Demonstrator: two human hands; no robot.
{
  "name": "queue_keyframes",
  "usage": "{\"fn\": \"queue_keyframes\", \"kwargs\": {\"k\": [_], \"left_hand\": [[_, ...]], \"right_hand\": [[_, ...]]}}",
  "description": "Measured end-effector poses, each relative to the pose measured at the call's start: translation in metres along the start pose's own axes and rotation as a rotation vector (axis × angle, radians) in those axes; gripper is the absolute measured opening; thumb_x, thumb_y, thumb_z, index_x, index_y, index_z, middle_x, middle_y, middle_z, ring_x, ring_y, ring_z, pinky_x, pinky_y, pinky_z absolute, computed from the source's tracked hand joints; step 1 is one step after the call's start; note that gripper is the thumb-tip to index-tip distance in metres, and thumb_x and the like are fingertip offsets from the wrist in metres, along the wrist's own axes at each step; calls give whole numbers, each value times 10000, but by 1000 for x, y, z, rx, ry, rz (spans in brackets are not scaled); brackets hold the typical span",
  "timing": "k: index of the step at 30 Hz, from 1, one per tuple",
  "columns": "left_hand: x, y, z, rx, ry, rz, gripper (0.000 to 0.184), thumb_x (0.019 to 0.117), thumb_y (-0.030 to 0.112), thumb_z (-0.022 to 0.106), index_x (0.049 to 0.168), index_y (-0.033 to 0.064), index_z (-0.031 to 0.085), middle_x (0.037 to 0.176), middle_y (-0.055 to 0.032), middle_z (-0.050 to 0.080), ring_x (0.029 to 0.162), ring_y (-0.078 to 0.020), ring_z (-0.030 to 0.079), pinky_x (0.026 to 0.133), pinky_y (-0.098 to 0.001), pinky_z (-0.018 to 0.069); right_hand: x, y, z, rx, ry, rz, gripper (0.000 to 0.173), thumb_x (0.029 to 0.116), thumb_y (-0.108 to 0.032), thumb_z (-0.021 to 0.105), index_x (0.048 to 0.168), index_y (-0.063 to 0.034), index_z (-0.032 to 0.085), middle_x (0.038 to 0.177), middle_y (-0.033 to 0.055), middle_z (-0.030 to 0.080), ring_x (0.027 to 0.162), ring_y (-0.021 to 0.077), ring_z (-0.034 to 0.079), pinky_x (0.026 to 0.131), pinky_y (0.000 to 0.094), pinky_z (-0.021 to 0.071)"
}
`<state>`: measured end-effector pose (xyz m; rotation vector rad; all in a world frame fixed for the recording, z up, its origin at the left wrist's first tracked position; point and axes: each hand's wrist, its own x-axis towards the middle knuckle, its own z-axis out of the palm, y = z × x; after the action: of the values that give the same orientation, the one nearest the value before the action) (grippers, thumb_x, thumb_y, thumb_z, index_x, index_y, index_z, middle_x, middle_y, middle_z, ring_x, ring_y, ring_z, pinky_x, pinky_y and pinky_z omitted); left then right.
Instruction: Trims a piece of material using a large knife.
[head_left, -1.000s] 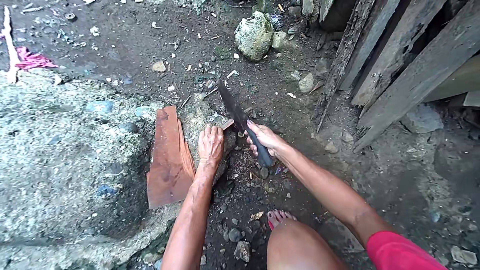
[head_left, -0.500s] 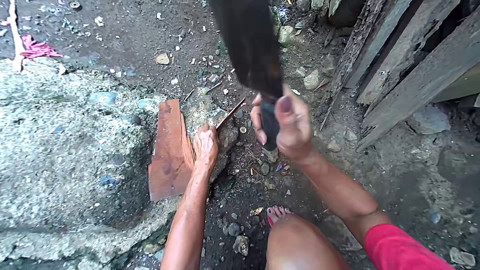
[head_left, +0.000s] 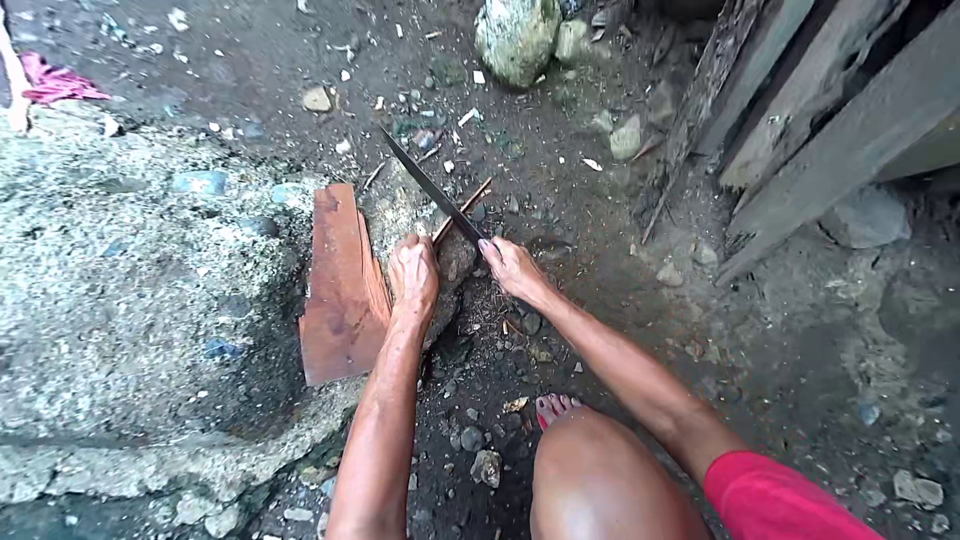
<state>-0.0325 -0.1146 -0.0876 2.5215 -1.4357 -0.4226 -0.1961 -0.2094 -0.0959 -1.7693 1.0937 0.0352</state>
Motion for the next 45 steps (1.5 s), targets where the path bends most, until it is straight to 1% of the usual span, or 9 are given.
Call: {"fn": "queue_keyframes", "kwargs": {"k": [13, 18, 21, 26, 35, 38, 40, 42, 45], "left_hand": [[4, 5, -14, -47, -51, -20, 172, 1001, 148, 631, 932, 3, 692, 955, -232, 690, 885, -454, 687, 729, -633, 536], [7, 8, -10, 40, 7, 51, 180, 1022, 106, 581, 1014, -30, 699, 1024, -237, 683, 980, -443, 679, 814, -596, 544], [11, 4, -24, -87, -92, 5, 234, 1011, 189, 640, 940, -27, 696, 916, -243, 686, 885, -453, 684, 776, -639, 526], [23, -37, -31, -488, -277, -31, 402, 1016, 385, 638, 791, 59, 701, 711, -89, 676, 671, -227, 651, 687, -513, 514], [4, -37, -24, -1050, -182, -318, 252, 1077, 186, 532, 1109, -21, 673, 965, -85, 759, 832, -136, 745, 808, -310, 616], [3, -40, -25, -920, -74, -364, 293, 1095, 220, 499, 1106, -27, 657, 923, -81, 758, 769, -116, 732, 767, -301, 603], [1, -36, -28, -634, -52, -320, 343, 1088, 286, 518, 1161, -10, 675, 976, -134, 747, 866, -202, 728, 853, -412, 576], [-6, -25, -32, -375, 24, -234, 515, 1075, 359, 524, 1413, -29, 558, 1268, -264, 658, 1187, -407, 638, 1044, -600, 453], [-8, -11, -25, -170, 127, 48, 607, 1054, 408, 534, 1432, -67, 518, 1441, -286, 545, 1353, -459, 513, 1128, -605, 391]], "right_hand": [[-1, -14, -14, 270, -130, 104, 496, 1100, -506, 348, 1136, -59, 557, 614, 57, 496, 447, 144, 532, 468, 285, 519], [-6, -20, -21, 391, -123, 126, 474, 1102, -486, 360, 1116, -52, 549, 596, 39, 471, 432, 125, 509, 447, 262, 502], [-12, -20, -28, 344, -141, 111, 459, 1106, -474, 360, 1111, -55, 547, 613, 41, 474, 435, 121, 501, 449, 257, 493], [-23, -24, -44, 219, -152, 90, 452, 1108, -459, 371, 1088, -48, 557, 640, 48, 506, 445, 112, 515, 462, 246, 492], [-28, -18, -42, 183, -137, 64, 464, 1108, -475, 353, 1096, -54, 548, 655, 53, 524, 458, 127, 532, 481, 264, 507], [-36, -19, -41, 242, -108, 66, 435, 1119, -436, 352, 1116, -47, 549, 656, 43, 523, 464, 116, 531, 490, 257, 508], [-40, -20, -39, 279, -90, 73, 423, 1123, -414, 355, 1120, -44, 560, 648, 31, 521, 462, 103, 529, 483, 242, 504], [-42, -21, -36, 301, -88, 78, 421, 1124, -404, 356, 1126, -37, 563, 646, 29, 517, 463, 100, 530, 484, 238, 507], [-43, -22, -33, 302, -97, 62, 419, 1126, -394, 356, 1106, -31, 564, 638, 28, 517, 461, 102, 530, 485, 238, 509]]}}
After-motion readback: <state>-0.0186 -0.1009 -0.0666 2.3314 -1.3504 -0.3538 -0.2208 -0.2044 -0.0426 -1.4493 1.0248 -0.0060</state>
